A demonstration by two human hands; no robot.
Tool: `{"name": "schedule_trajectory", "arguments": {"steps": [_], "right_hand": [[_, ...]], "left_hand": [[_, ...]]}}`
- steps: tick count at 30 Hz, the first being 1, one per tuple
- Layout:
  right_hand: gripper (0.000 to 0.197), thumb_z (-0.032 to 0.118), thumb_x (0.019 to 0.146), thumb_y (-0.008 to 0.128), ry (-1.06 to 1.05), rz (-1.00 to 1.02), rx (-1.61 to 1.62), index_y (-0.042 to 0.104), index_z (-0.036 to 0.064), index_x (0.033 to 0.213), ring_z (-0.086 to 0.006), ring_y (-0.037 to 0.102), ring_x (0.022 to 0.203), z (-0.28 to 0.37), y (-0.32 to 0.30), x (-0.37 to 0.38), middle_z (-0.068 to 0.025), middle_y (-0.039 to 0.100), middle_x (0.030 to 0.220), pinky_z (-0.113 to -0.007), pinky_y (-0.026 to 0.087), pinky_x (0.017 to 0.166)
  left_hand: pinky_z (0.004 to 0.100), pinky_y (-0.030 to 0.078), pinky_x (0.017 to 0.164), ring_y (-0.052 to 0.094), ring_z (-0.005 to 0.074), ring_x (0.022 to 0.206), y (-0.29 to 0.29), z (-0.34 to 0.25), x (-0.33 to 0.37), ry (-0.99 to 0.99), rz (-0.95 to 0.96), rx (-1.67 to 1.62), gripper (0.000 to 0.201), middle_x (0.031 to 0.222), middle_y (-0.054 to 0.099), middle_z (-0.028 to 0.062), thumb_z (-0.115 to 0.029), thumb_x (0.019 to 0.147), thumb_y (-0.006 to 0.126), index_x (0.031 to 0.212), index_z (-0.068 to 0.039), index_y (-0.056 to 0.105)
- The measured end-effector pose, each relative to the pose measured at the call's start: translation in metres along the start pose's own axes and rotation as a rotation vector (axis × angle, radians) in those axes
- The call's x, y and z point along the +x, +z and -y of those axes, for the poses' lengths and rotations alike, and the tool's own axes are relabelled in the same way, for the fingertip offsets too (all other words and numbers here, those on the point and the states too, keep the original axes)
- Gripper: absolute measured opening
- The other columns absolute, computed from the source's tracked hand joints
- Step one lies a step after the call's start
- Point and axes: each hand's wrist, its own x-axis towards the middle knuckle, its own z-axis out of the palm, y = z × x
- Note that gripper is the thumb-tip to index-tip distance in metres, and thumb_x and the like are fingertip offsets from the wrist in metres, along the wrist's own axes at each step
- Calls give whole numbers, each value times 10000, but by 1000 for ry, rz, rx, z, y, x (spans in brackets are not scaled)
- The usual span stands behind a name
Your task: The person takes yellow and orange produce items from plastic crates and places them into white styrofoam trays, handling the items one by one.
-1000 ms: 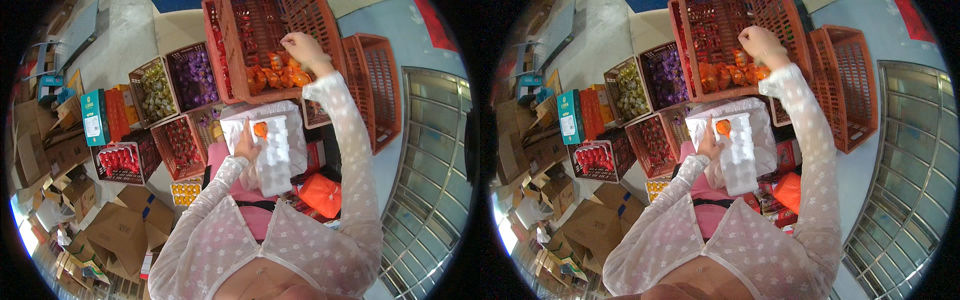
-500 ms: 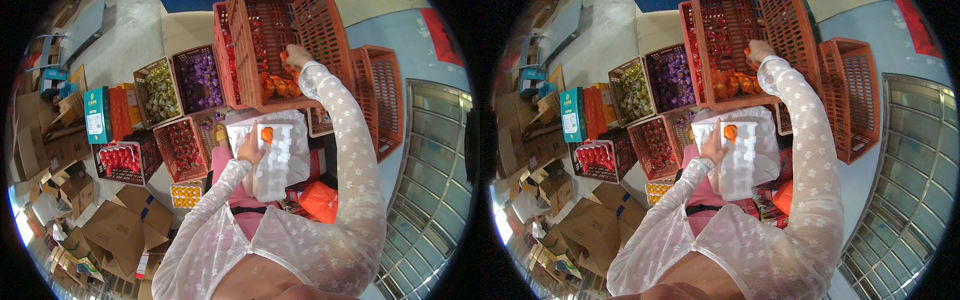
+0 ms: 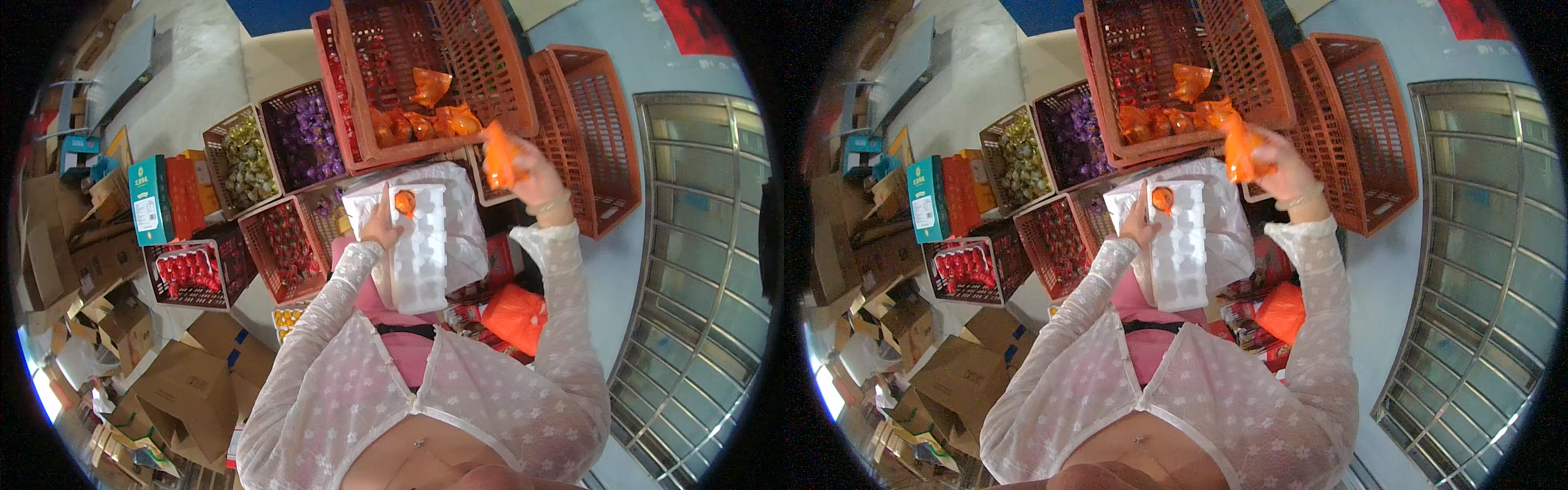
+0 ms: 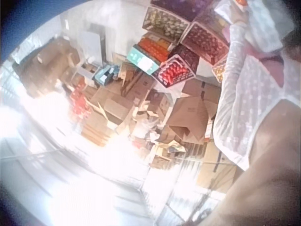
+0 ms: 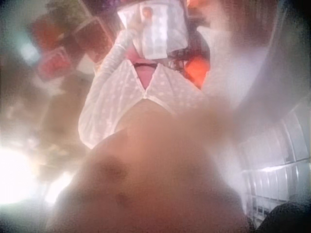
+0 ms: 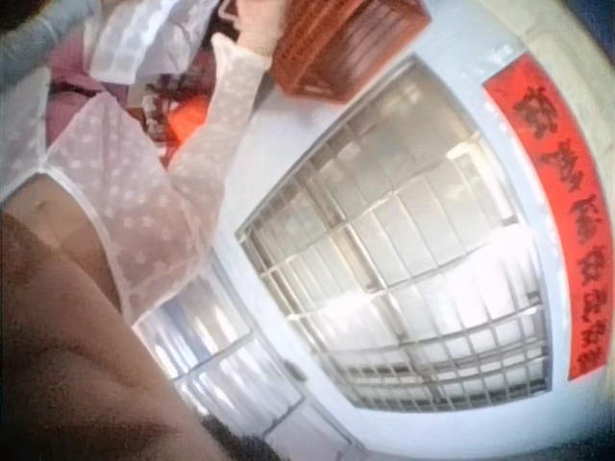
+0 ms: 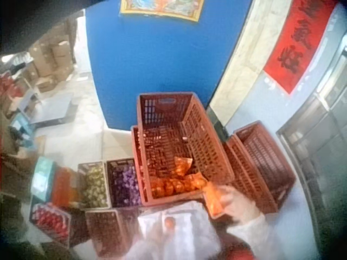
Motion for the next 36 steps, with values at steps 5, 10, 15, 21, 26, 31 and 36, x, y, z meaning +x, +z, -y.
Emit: {"name": "schedule_trajectory", "arguments": {"steps": [5,10,15,21,26,31,36], "right_hand": [[408,97,727,748,122,-261,-490,560,-3,1075,-154,597,936,-104,-7,-8,-79,607,1034,-273,498,808],[429,146,685,750,-101,-293,-1697,533,4,1027,-296,627,798,-156,-4,1,-140,529,1000,-362,521,719],[309,84,759,607,-63,-274,-1928,521,69,1056,-319,639,751,-184,-2,16,-138,533,1032,-433,523,686],[204,68,767,584,-29,-107,-1884,593,39,968,-297,651,728,-152,0,13,-171,554,1036,-394,541,667],[171,87,765,585,58,-183,-1972,614,56,931,-309,656,712,-179,1,26,-163,565,1026,-396,532,652],[156,56,756,570,29,-136,-2119,636,32,895,-262,669,687,-202,3,37,-185,586,967,-354,547,592],[120,87,743,595,-90,-165,-2151,677,35,813,-260,670,687,-204,-2,35,-165,636,865,-326,542,586]], "left_hand": [[372,366,1006,422,379,1236,11,6,-4,22,6,-10,1039,1342,409,257,-74,675,645,1487,-200,8],[361,349,1026,389,375,1270,10,3,-4,18,7,-21,1022,1363,389,259,-75,670,631,1487,-172,26],[364,344,1019,404,388,1245,11,4,0,32,-2,-54,1015,1330,415,265,-69,659,622,1487,-149,41],[380,366,992,431,395,1208,12,5,-1,35,2,-24,1033,1285,447,273,-72,655,621,1489,-168,19],[393,378,984,439,401,1196,9,-1,-3,-44,27,-4,1036,1286,449,268,-78,662,623,1488,-178,7],[391,394,976,458,400,1180,12,2,-4,-5,2,32,1036,1283,451,263,-97,669,633,1485,-183,0],[401,389,981,461,417,1168,11,4,-2,4,24,3,1048,1280,447,270,-120,672,635,1481,-182,-29]]}}
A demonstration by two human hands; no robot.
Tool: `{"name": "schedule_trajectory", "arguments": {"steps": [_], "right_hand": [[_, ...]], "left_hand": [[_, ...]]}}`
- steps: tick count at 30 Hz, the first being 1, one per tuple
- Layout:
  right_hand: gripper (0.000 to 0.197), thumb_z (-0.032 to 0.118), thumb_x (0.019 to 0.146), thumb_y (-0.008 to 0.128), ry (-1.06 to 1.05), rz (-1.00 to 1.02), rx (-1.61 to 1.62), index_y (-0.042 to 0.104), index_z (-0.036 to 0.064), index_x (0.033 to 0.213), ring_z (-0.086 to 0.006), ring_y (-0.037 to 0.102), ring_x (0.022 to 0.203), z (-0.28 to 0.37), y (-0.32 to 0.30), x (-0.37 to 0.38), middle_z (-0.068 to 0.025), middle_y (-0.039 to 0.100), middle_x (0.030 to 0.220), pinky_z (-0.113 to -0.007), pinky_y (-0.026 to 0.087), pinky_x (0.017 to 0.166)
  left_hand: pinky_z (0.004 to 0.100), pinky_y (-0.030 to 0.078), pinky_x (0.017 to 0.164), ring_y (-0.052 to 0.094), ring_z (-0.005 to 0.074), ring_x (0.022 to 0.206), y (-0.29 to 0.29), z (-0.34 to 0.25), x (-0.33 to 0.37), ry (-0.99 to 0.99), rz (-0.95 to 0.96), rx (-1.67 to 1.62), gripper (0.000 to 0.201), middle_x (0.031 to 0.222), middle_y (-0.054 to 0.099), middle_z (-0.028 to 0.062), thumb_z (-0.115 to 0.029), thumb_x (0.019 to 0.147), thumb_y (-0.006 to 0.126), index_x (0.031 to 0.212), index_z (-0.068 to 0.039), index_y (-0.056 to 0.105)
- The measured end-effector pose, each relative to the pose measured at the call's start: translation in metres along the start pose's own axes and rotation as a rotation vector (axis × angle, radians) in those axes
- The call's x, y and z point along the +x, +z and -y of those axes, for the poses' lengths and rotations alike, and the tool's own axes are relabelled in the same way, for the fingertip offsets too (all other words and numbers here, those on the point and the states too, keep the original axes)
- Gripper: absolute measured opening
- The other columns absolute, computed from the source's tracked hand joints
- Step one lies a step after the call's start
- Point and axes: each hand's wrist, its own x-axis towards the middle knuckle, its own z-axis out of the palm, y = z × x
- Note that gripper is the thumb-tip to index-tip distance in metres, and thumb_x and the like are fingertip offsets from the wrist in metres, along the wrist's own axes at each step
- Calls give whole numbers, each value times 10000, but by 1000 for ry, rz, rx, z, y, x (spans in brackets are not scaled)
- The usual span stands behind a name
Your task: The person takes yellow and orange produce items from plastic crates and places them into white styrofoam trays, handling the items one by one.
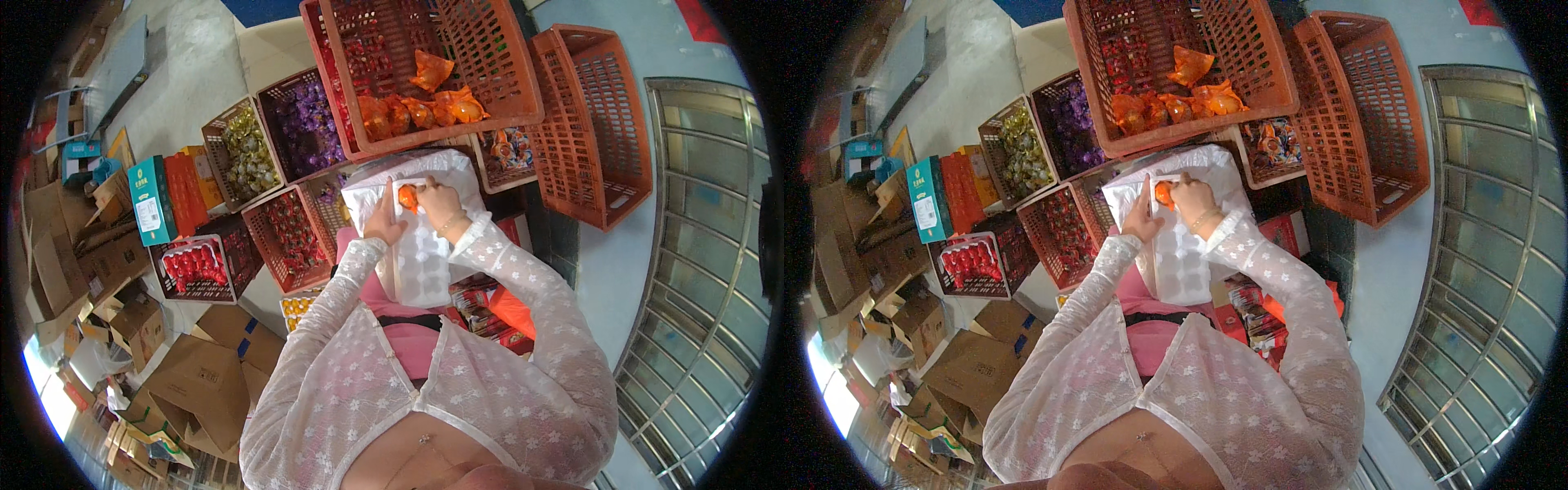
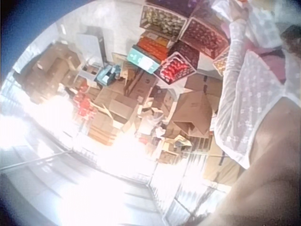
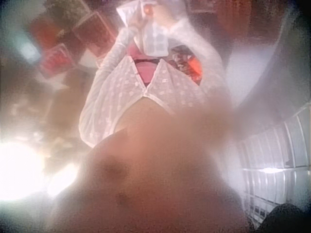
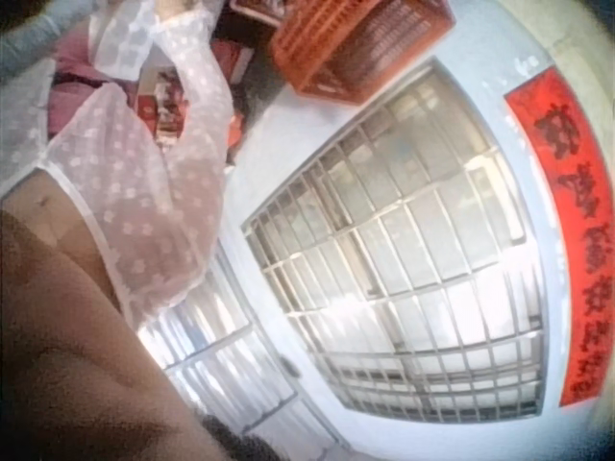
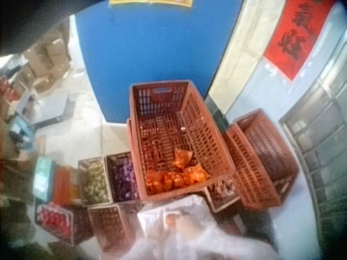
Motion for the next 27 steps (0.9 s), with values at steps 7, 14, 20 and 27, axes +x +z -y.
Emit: {"name": "schedule_trajectory", "arguments": {"steps": [7,14,20,27], "right_hand": [[135,175,819,649,-133,189,998,676,47,853,-153,638,598,-30,-140,21,-64,653,705,-270,484,468],[268,199,896,560,72,135,530,592,44,1112,-144,616,587,-118,-150,188,-84,644,841,-293,486,482],[807,115,787,697,246,679,-6,226,112,1442,-319,547,1118,-115,-85,250,-144,266,1482,-408,522,796],[505,215,811,665,264,480,578,488,-1,1232,-259,571,1000,-145,-89,253,-132,584,1094,-409,428,868]], "left_hand": [[410,398,965,477,422,1141,-4,2,4,-20,32,4,1050,1286,446,264,-139,683,644,1480,-200,-36],[409,429,902,522,406,1058,-8,-5,2,-11,52,-24,1037,1259,456,266,-119,682,639,1483,-207,-13],[390,444,856,547,390,985,-16,-1,-3,28,37,-127,1028,1264,447,270,-99,679,633,1485,-208,4],[389,348,1016,385,441,1235,-17,-3,-1,10,81,-133,1005,1322,392,305,-133,692,632,1479,-133,7]]}}
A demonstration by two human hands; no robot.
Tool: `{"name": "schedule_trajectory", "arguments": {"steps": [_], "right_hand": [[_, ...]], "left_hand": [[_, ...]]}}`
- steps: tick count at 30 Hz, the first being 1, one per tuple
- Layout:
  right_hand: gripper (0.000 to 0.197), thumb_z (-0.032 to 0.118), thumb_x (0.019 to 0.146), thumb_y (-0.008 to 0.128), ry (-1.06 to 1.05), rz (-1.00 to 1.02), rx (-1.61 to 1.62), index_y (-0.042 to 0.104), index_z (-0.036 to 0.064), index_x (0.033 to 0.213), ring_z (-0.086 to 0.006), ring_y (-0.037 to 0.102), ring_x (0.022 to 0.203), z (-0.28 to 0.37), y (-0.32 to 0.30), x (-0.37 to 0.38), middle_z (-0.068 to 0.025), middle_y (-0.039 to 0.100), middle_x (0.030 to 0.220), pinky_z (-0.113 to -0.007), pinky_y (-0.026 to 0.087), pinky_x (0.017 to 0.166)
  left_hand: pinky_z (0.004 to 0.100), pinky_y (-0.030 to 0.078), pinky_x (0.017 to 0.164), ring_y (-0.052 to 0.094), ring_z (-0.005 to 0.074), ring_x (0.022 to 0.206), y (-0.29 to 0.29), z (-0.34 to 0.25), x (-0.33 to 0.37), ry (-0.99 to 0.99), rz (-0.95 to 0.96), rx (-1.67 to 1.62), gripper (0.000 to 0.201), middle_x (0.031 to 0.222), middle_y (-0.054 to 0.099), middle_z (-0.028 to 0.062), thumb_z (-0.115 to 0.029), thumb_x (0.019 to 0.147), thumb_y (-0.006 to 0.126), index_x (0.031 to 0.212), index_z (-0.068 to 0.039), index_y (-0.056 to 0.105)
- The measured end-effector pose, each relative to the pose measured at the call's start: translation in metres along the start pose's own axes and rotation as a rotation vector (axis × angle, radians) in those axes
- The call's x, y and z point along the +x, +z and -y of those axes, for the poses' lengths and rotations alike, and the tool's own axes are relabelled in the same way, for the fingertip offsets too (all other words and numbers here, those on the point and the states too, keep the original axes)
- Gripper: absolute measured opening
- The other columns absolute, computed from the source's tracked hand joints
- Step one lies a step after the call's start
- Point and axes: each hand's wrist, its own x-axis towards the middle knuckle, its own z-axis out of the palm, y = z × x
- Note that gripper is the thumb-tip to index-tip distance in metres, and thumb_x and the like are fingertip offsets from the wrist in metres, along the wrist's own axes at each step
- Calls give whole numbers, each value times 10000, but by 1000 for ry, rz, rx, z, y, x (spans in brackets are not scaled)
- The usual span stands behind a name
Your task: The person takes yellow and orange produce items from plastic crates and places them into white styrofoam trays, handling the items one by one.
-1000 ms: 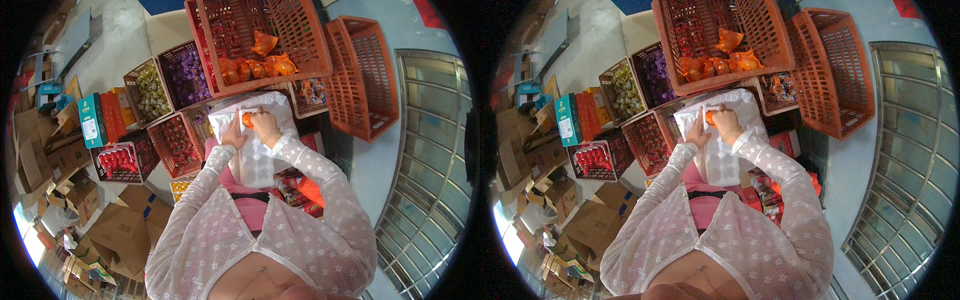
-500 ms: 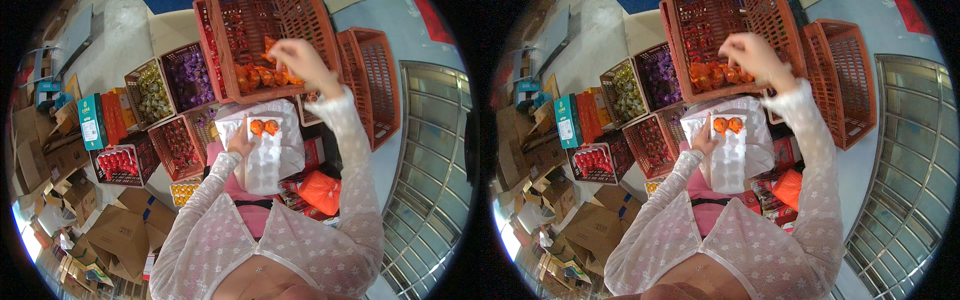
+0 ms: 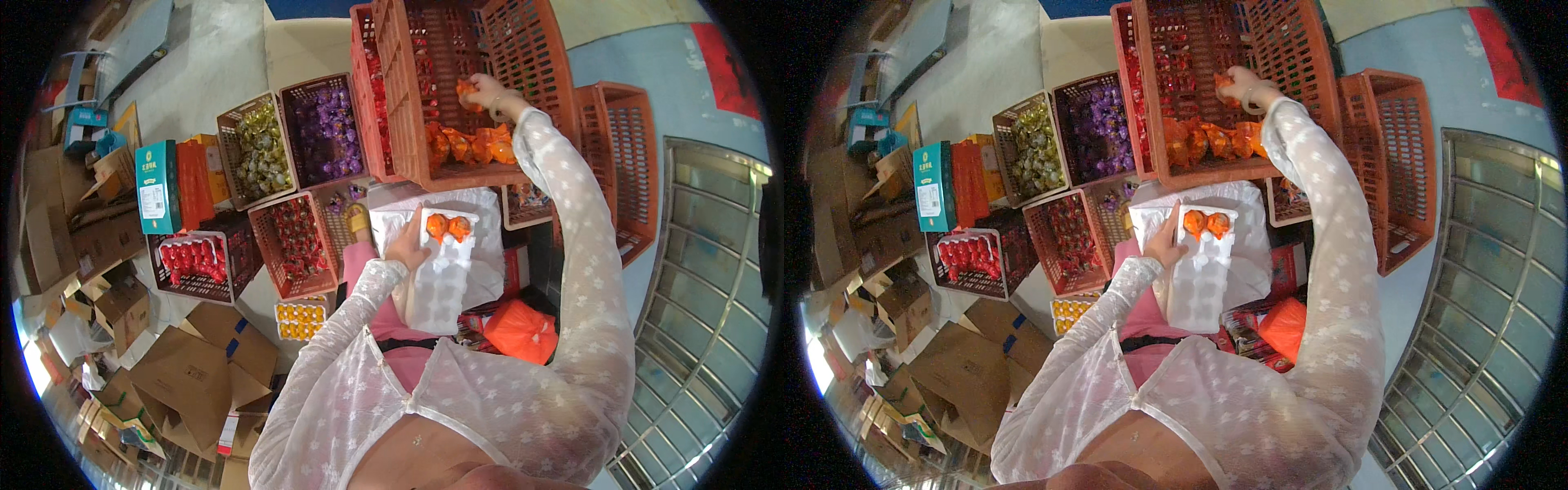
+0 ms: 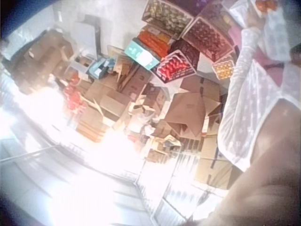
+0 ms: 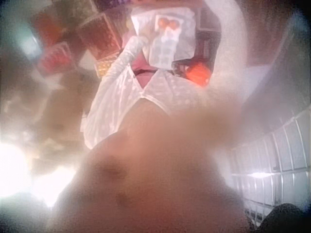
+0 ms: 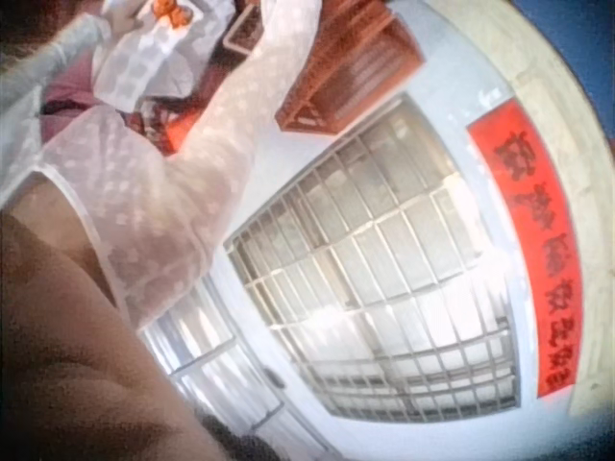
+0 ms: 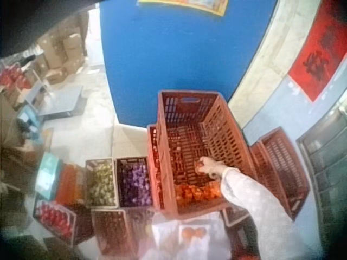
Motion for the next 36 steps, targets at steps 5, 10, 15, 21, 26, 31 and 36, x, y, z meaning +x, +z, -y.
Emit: {"name": "schedule_trajectory", "arguments": {"steps": [5,10,15,21,26,31,36], "right_hand": [[583,171,774,602,-334,118,1374,445,-12,1304,-235,544,1112,21,-25,-111,-134,548,1227,-388,395,997],[499,56,707,643,-534,164,1259,507,-8,1182,-168,562,1055,34,19,-235,-84,582,1134,-328,462,932],[429,27,760,657,-165,342,1211,522,-10,1165,-146,575,1015,16,118,-264,-66,581,1128,-313,492,877],[467,190,701,744,-235,-368,246,541,29,1090,-329,619,889,-35,254,-220,-176,546,1126,-407,510,773],[477,212,669,739,-48,-384,-53,539,65,1076,-373,600,891,22,259,-232,-164,491,1184,-436,505,761],[475,174,645,759,-195,-320,109,534,101,1057,-366,596,892,8,241,-237,-144,530,1106,-435,499,743],[386,144,667,737,-190,-329,-15,540,93,995,-370,593,870,8,246,-233,-121,542,1041,-450,491,724]], "left_hand": [[388,349,1019,385,442,1237,0,-2,3,0,11,34,1029,1333,378,313,-135,691,644,1475,-119,-24],[394,333,1041,372,428,1256,6,18,12,89,-12,64,1053,1359,358,303,-135,702,671,1470,-109,-49],[381,293,1068,329,380,1305,10,29,21,-6,81,-107,879,1413,325,244,-247,827,569,1474,-119,-12],[367,235,1096,269,343,1347,13,20,9,-157,17,-539,638,1451,294,199,-336,963,379,1478,-112,76],[360,239,1086,284,338,1338,36,78,26,149,-152,-2,587,1463,281,191,-317,991,351,1475,-87,111],[351,211,1092,275,328,1340,33,77,19,227,-105,-95,605,1478,239,199,-279,989,375,1464,-27,96],[368,207,1091,270,366,1327,31,56,11,200,-114,41,643,1458,241,236,-283,977,406,1456,1,85]]}}
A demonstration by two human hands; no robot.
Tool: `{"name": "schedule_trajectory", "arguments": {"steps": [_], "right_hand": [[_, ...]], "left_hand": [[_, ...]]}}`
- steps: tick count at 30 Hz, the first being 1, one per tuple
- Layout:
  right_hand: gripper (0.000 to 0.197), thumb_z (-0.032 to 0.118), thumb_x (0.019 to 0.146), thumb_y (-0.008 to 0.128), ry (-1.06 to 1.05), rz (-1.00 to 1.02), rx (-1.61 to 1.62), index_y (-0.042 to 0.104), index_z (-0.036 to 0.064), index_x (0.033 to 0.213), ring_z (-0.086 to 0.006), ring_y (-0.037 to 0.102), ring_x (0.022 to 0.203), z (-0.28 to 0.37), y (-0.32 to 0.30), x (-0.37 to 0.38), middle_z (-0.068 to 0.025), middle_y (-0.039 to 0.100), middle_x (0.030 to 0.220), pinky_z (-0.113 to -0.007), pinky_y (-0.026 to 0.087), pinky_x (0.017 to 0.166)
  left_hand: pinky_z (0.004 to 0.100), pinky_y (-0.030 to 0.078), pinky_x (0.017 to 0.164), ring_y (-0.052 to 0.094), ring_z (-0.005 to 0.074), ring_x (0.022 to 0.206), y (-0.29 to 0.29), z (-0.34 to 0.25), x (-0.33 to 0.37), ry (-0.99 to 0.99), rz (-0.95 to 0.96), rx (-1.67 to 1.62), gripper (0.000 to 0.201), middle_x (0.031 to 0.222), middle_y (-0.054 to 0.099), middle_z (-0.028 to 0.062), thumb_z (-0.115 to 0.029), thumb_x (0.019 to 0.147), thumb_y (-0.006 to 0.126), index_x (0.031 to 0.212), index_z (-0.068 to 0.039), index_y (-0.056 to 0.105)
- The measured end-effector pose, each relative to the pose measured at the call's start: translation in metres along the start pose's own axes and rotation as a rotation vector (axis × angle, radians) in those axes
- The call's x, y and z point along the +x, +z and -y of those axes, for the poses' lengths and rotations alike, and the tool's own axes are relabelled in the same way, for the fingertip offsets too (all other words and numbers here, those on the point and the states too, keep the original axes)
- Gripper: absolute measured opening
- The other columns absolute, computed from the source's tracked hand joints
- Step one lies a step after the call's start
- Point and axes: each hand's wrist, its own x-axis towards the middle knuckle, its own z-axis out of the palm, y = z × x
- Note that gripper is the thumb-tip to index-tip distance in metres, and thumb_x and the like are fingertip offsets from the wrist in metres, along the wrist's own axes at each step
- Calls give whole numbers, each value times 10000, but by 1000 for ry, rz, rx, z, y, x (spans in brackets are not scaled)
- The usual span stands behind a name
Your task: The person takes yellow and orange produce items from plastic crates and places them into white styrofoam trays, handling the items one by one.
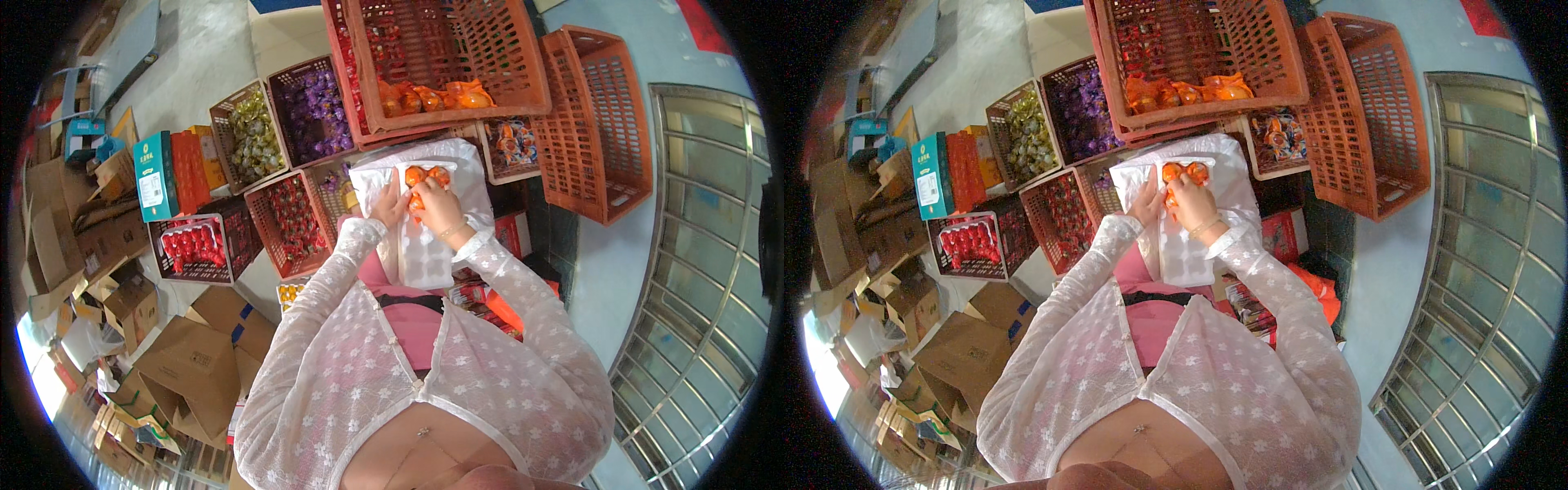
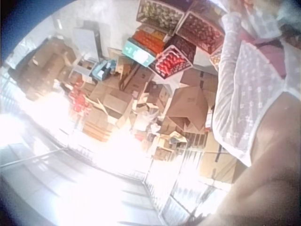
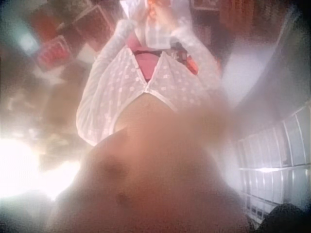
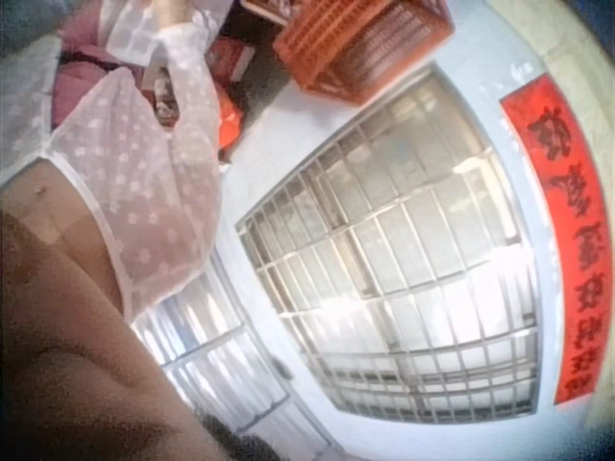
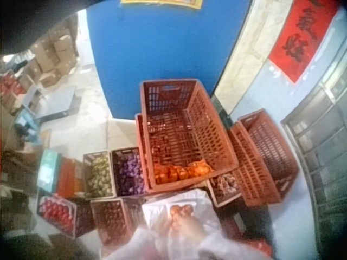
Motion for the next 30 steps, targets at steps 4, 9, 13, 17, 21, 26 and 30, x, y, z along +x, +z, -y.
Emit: {"name": "schedule_trajectory", "arguments": {"steps": [4,9,13,17,21,26,30], "right_hand": [[349,135,688,721,-35,-13,-77,531,83,976,-357,604,829,4,12,2,-119,531,1053,-444,502,692],[322,130,706,707,-144,-120,-107,520,77,962,-335,614,791,-6,26,-4,-120,516,1046,-424,515,651],[270,151,728,691,-162,-169,-112,536,77,936,-323,617,781,-12,33,-2,-108,526,1022,-417,511,646],[172,166,738,674,-136,32,-87,577,70,842,-301,623,777,-12,8,5,-93,558,968,-408,503,647],[127,168,735,648,-143,-31,-178,589,72,795,-279,625,770,-6,18,8,-78,577,909,-403,499,645],[115,170,732,641,-198,-173,-277,593,75,777,-269,630,742,-14,42,6,-79,576,873,-396,492,594],[95,148,751,661,-266,51,-184,626,63,777,-233,640,675,-6,-2,9,-80,607,822,-348,487,554]], "left_hand": [[401,258,1068,336,413,1268,3,14,-1,110,-37,4,707,1405,305,285,-321,950,462,1454,0,85],[387,244,1076,313,394,1283,0,14,2,72,44,-135,758,1427,252,280,-328,937,492,1456,0,49],[388,264,1062,355,387,1242,-5,12,-1,42,99,-169,930,1368,333,259,-380,853,621,1459,-10,22],[344,375,956,432,273,1154,-8,-8,-4,-45,108,-9,1012,1324,367,216,-342,810,701,1465,-22,-1],[353,324,1028,360,268,1268,10,19,0,106,-25,-246,991,1382,324,202,-161,777,736,1464,-10,38],[367,273,1074,277,331,1331,11,21,0,108,-54,-158,952,1411,283,249,-216,784,710,1452,-5,65],[373,358,1008,427,353,1215,8,9,-2,157,-86,161,958,1336,343,291,-298,808,684,1452,-11,35]]}}
